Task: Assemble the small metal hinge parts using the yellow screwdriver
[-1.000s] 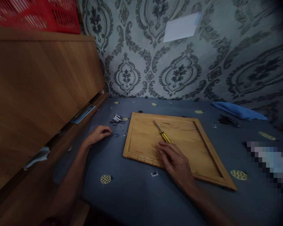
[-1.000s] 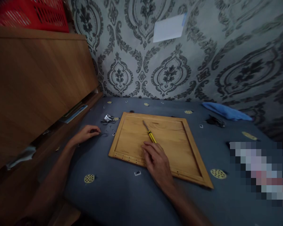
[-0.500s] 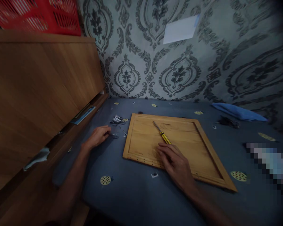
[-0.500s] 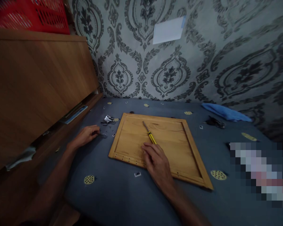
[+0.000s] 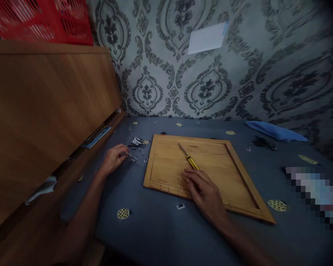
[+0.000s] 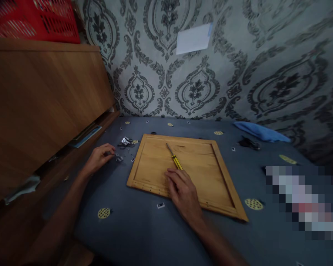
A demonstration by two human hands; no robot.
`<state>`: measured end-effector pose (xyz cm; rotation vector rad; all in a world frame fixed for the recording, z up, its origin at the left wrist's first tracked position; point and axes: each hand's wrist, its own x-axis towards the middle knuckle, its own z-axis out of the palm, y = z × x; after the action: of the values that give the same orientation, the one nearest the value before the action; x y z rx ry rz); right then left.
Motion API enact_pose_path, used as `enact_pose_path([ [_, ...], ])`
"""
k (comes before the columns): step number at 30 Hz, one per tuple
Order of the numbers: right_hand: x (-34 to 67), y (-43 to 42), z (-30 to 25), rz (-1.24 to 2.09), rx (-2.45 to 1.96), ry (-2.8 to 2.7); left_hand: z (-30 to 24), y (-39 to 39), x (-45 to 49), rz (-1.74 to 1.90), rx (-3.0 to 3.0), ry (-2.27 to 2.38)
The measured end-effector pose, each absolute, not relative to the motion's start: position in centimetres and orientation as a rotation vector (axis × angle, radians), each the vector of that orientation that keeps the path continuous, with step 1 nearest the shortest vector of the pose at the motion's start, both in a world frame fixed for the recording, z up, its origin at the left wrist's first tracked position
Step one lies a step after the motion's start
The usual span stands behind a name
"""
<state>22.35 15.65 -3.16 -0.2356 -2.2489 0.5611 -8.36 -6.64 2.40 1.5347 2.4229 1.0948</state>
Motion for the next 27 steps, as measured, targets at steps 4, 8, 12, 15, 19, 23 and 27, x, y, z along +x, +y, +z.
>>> enact_pose_path([
  [4,22.3,15.4,-2.9,0.536,-0.207,-2.261,2.0,-5.9,-7.7,1.235,1.419,2.183],
  [8,22.3,15.1,-2.5,0.479,-0.167,-2.263,1.6,-5.0,-6.7,1.307,1.316,1.957],
  [12,22.2,14.6,-2.1,0.455,-0.129,-2.288,1.8,-4.4,-5.8,1.33,1.237,1.815],
  [15,21.9,13.5,-1.8,0.493,-0.106,-2.33,1.8,-4.1,-5.4,1.317,1.208,1.737],
  [19,20.6,10.9,-1.3,0.576,-0.008,-2.433,1.4,-3.8,-4.8,1.278,1.187,1.636],
  [23,18.8,8.3,-1.1,0.641,-0.007,-2.484,0.7,-3.3,-4.1,1.236,1.179,1.546],
  [27,17.6,7.0,-1.5,0.704,-0.032,-2.494,0.2,-3.0,-3.5,1.206,1.183,1.492],
])
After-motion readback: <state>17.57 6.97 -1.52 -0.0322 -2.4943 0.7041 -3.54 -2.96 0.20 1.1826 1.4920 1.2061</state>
